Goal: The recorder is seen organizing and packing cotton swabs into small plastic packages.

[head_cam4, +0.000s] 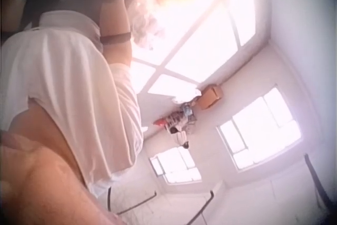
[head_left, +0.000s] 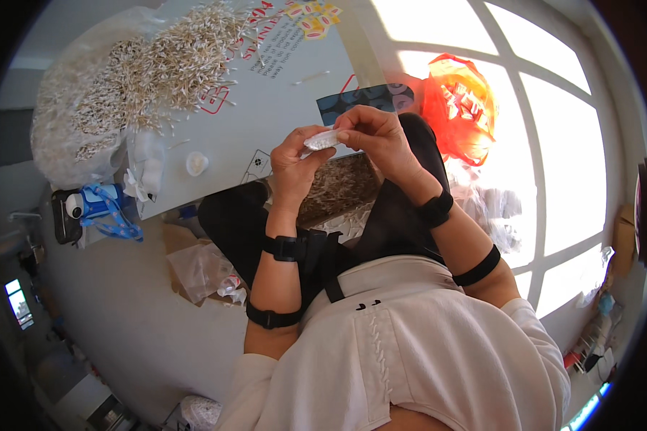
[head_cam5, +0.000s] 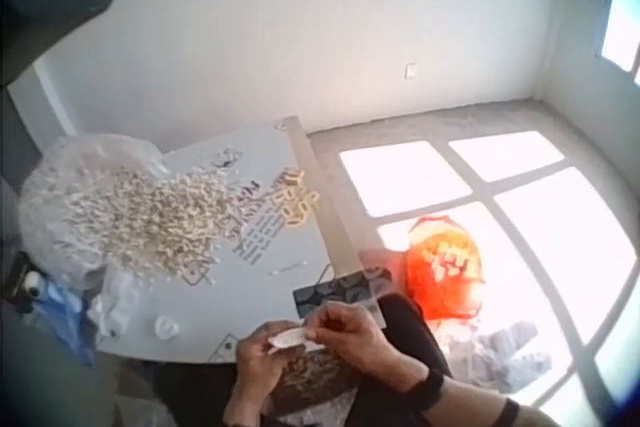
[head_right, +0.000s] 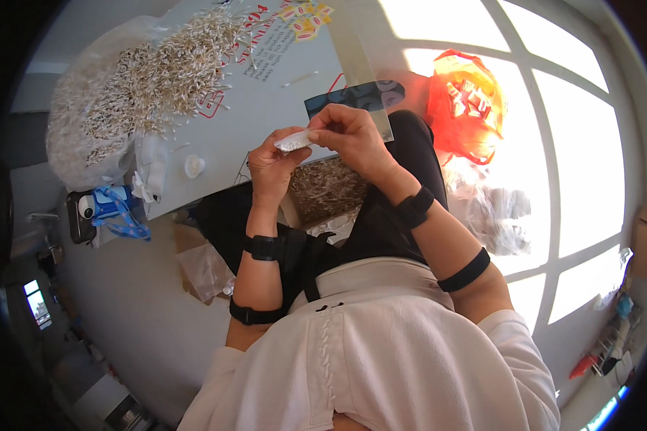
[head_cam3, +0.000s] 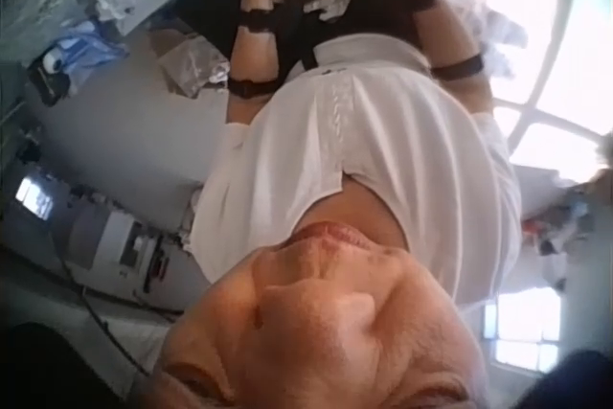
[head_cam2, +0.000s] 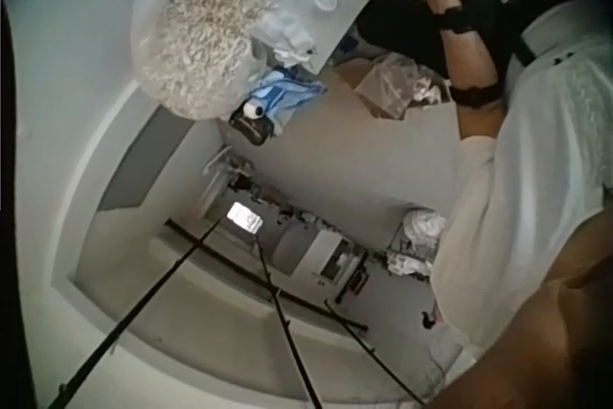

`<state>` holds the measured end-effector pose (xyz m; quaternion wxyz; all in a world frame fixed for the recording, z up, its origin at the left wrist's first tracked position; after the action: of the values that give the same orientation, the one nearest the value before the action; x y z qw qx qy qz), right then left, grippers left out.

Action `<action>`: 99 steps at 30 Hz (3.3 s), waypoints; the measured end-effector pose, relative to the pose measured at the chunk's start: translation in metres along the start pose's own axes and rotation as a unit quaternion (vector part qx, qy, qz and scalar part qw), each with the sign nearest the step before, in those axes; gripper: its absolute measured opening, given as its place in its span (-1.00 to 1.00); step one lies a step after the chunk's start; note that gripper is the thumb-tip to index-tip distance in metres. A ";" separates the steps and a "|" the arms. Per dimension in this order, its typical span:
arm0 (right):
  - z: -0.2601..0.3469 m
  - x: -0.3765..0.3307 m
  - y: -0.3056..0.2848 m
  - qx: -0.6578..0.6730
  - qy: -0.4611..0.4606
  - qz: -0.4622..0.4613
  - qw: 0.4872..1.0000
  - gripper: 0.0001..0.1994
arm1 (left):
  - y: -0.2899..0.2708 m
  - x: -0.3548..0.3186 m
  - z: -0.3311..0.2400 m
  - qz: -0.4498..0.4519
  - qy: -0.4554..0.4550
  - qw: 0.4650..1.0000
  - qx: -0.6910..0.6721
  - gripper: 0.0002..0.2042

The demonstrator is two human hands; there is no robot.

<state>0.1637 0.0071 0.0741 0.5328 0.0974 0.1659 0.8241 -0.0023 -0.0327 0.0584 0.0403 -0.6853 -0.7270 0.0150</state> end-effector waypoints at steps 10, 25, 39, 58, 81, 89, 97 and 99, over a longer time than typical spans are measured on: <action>0.026 -0.015 0.000 0.131 0.021 0.010 0.991 -0.85 | -0.010 -0.013 -0.049 0.008 0.093 0.995 0.023 -0.64; 0.053 -0.031 0.024 0.217 0.001 0.002 0.976 -0.79 | -0.005 -0.027 -0.092 -0.051 0.089 0.978 -0.184 -0.41; 0.090 -0.054 0.038 -0.204 -0.247 -0.027 0.947 -0.71 | 0.007 -0.023 -0.144 0.025 0.273 0.945 0.181 -0.64; 0.087 -0.056 0.040 -0.189 -0.260 -0.007 0.947 -0.75 | 0.015 -0.021 -0.147 0.052 0.276 0.942 0.182 -0.65; -0.015 -0.017 -0.014 0.040 0.060 -0.081 0.994 -0.76 | 0.031 0.002 -0.006 -0.014 0.006 1.000 -0.006 -0.74; -0.040 -0.015 -0.021 0.057 0.091 -0.135 0.985 -0.80 | 0.037 -0.001 0.020 -0.033 -0.038 0.998 0.023 -0.74; -0.045 -0.007 -0.024 -0.043 0.114 -0.135 0.983 -0.83 | 0.035 0.001 0.027 -0.022 -0.034 0.998 0.044 -0.74; -0.044 -0.009 -0.022 -0.013 0.107 -0.149 0.983 -0.84 | 0.035 0.001 0.026 -0.024 -0.036 0.998 0.043 -0.74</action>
<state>0.1715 0.0004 0.0254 0.6297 -0.0243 0.2236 0.7436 0.0306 -0.0288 0.0300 0.0437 -0.6643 -0.7430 0.0697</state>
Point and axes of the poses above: each hand's wrist, its own x-axis towards the middle knuckle, its own y-axis out of the palm, z = x × y, the point moved 2 cm from there along x, towards the middle knuckle, and after that the axes turned 4 degrees about x, right-handed, at the moved point
